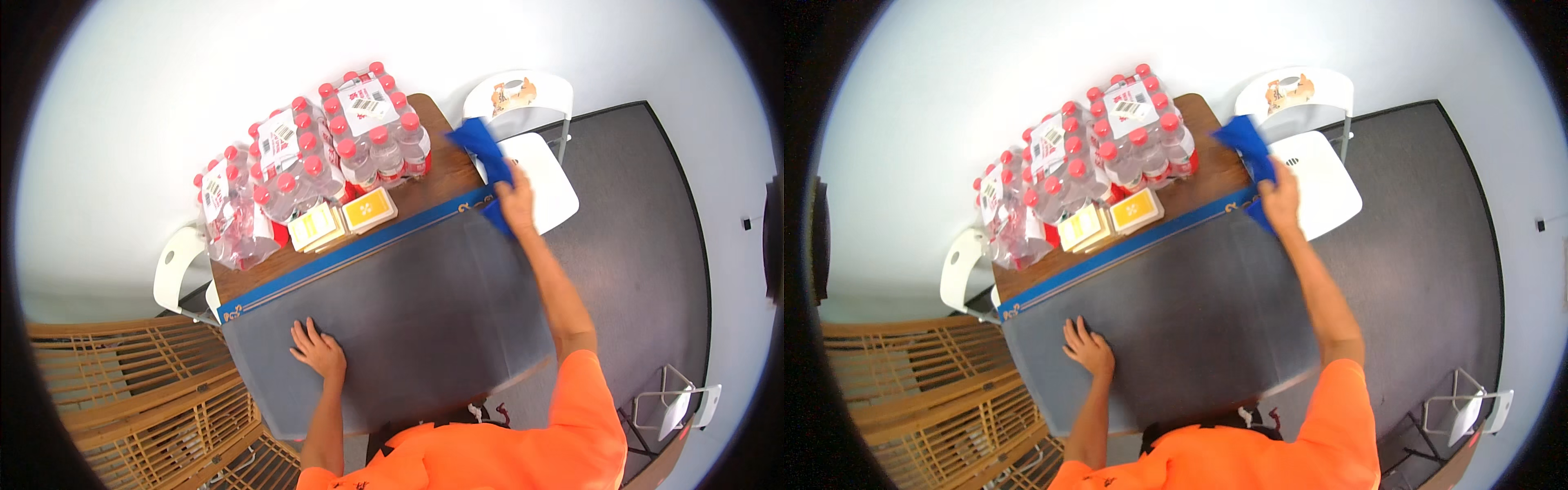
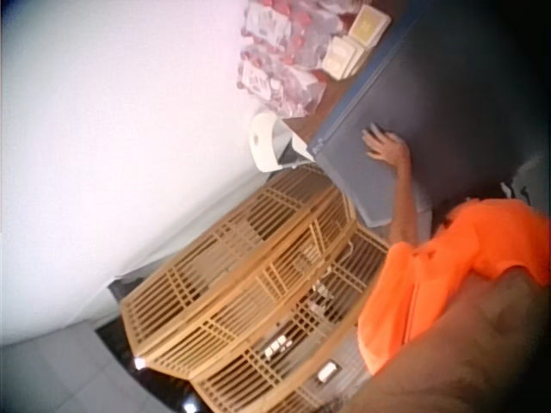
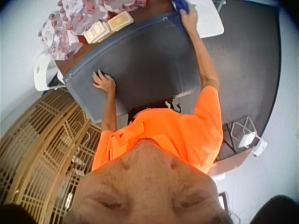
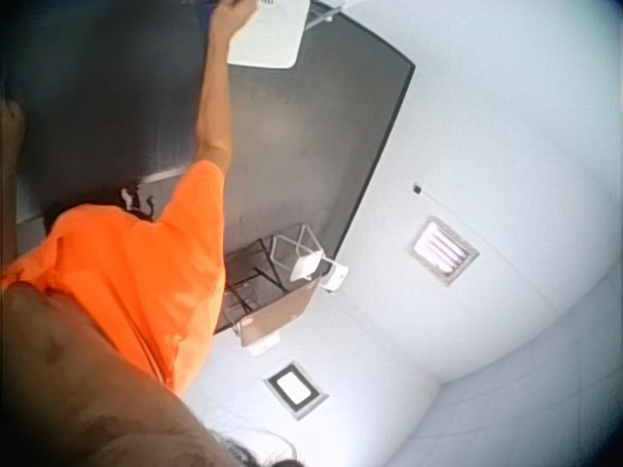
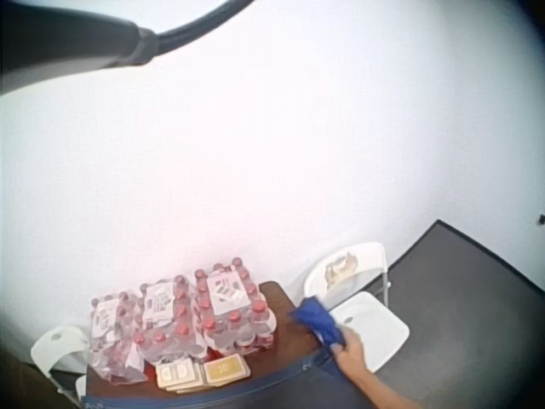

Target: The person wipes a wooden cabinet, a wooden table, several white chairs, and a wooden room divider using a blue cloth. The person moves a plastic container on the cabinet while cleaning.

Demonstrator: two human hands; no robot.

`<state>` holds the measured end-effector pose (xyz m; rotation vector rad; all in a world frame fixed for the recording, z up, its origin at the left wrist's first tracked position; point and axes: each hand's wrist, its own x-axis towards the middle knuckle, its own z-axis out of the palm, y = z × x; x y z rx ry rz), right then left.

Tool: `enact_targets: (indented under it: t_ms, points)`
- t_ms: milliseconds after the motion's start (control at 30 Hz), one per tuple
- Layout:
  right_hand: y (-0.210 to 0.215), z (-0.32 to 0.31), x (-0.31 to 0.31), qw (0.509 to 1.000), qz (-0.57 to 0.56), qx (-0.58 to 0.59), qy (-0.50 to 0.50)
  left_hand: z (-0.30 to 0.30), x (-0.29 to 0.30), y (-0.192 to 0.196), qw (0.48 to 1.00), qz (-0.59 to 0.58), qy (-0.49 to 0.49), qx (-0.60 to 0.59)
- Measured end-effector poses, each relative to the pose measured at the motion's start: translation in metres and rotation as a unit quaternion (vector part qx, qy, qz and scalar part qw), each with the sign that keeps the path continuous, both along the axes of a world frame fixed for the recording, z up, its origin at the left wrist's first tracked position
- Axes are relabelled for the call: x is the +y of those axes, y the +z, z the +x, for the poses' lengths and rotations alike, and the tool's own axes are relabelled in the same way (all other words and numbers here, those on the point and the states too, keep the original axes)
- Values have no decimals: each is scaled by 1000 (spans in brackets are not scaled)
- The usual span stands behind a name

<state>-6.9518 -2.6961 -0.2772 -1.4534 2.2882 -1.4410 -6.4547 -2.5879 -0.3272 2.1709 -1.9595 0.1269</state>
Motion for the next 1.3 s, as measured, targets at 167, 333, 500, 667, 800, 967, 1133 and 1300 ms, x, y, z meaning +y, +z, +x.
enact_targets:
  t_ms: [167,333,500,667,800,967,1133,1300]
  points:
    - [-46,62,-65,946,127,298,25,-4,2,10,1000,23,10,-7]
    - [-63,31,-181,951,110,284,46,-7,0,14,999,47,-2,-5]
    - [-56,27,-267,940,196,274,56,-7,-1,20,998,58,-6,-19]
    - [-60,21,-256,944,105,298,90,-8,-3,20,998,60,-3,-7]
    - [-46,-7,-169,919,98,361,123,-11,-11,26,998,60,-21,-1]
    - [42,12,-53,982,129,59,128,-6,-3,18,999,54,0,6]
    - [30,69,-43,957,22,97,274,-6,-4,18,999,53,-9,-2]
    - [-13,99,-57,932,84,234,264,-10,-4,23,999,54,1,1]
